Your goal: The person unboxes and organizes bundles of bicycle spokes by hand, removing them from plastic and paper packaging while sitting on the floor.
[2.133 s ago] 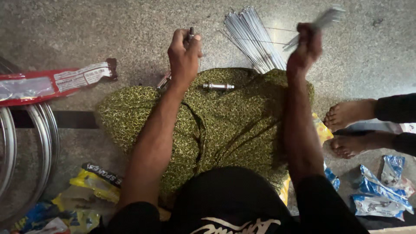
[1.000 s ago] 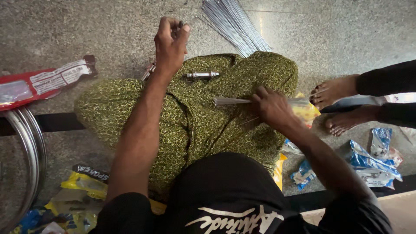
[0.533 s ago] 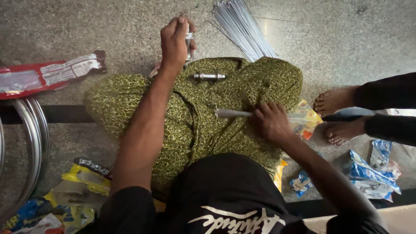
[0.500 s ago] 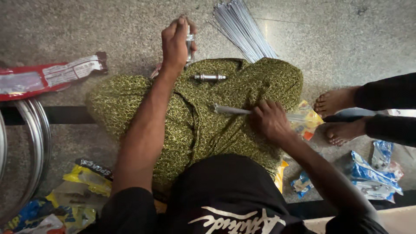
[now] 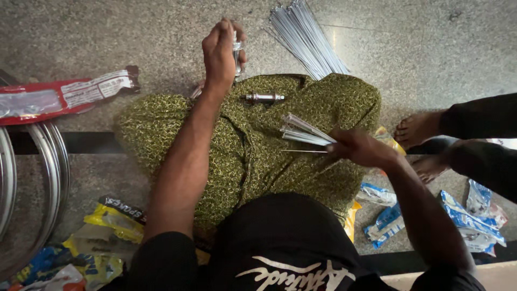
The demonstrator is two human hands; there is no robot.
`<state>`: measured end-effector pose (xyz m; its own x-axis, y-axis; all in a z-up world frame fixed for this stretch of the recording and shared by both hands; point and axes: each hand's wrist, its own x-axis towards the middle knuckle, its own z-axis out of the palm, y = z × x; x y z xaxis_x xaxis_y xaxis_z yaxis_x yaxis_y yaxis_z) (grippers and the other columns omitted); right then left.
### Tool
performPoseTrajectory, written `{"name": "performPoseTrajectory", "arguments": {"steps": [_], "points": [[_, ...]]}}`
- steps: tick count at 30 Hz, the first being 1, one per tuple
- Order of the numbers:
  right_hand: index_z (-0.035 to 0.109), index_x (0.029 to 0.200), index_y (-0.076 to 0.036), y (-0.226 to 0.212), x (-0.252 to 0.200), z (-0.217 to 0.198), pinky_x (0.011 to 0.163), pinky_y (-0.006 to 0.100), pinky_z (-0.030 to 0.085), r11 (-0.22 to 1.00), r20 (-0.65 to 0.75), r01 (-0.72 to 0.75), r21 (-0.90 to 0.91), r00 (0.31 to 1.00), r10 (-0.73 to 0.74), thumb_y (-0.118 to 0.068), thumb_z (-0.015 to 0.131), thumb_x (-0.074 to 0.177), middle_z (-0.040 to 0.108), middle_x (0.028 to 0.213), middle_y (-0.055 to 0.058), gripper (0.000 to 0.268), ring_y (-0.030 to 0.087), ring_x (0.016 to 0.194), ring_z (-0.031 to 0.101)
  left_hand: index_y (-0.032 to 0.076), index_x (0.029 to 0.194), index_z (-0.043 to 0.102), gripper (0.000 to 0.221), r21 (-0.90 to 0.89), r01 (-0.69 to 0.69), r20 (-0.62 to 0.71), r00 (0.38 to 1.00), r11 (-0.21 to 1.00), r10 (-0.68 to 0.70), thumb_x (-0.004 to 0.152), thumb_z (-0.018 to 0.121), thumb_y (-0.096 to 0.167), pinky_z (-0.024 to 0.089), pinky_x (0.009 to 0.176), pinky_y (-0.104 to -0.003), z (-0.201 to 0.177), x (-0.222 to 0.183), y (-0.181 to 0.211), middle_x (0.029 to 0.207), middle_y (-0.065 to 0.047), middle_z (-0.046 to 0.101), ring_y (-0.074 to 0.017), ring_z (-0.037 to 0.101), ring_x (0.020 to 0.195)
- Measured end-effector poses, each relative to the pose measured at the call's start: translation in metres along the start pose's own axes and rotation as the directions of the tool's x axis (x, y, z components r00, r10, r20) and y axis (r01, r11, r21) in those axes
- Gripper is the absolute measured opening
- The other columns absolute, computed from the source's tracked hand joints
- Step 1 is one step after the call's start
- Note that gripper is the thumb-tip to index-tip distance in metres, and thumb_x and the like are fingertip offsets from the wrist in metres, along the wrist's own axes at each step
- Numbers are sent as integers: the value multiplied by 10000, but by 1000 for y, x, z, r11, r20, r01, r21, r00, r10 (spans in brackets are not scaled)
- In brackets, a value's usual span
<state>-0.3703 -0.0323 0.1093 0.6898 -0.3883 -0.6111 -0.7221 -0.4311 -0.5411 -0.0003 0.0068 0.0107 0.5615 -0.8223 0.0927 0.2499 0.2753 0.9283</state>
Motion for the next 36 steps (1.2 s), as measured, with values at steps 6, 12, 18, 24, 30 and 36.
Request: {"name": "performPoseTrajectory", "arguments": {"steps": [6,12,18,24,30,36], "points": [[677,1406,-77,7,-41,1,591,401,459,890,-313,100,446,948,51,-262,579,1059,540,808,146,406,283,663,492,93,1021,537,369,12,10,-39,999,1000,-10,1047,547,461,495,410,-241,4,4,4,901,-76,665,-105,621,546],[690,1161,-83,-10,-30,59,834,365,630,827,-532,549,121,739,-413,-217,548,1108,707,1100,126,202,248,977,732,49,975,528,321,114,40,-99,995,993,-29,990,723,303,542,414,-269,5,1,8,878,-110,645,-133,642,552],[624,1179,-78,-33,-20,70,661,318,612,841,-374,122,526,922,100,-247,532,1015,715,770,29,253,154,708,731,62,1077,669,286,63,-116,72,991,991,112,1074,654,348,591,603,-253,13,-7,27,1007,-43,715,-86,677,860],[683,1160,-17,-35,7,14,578,365,494,793,-571,195,577,790,222,-209,556,1067,602,741,118,248,222,623,582,107,1073,589,279,110,-487,278,852,866,444,1053,690,367,494,673,-258,36,42,107,910,5,611,-77,565,743],[682,1059,-13,-63,4,56,831,451,617,464,-259,249,850,965,-44,-226,583,991,758,965,140,244,265,937,746,108,1096,646,259,345,-757,488,649,555,583,1165,627,357,572,738,-284,43,77,184,958,-7,697,-109,670,856],[769,964,-99,-43,-3,67,600,344,516,924,-49,-121,363,988,149,-282,615,987,713,779,52,241,165,677,638,76,1053,693,282,452,-774,411,622,443,667,1090,601,340,560,877,-424,26,74,173,926,-54,727,-181,659,843]]}}
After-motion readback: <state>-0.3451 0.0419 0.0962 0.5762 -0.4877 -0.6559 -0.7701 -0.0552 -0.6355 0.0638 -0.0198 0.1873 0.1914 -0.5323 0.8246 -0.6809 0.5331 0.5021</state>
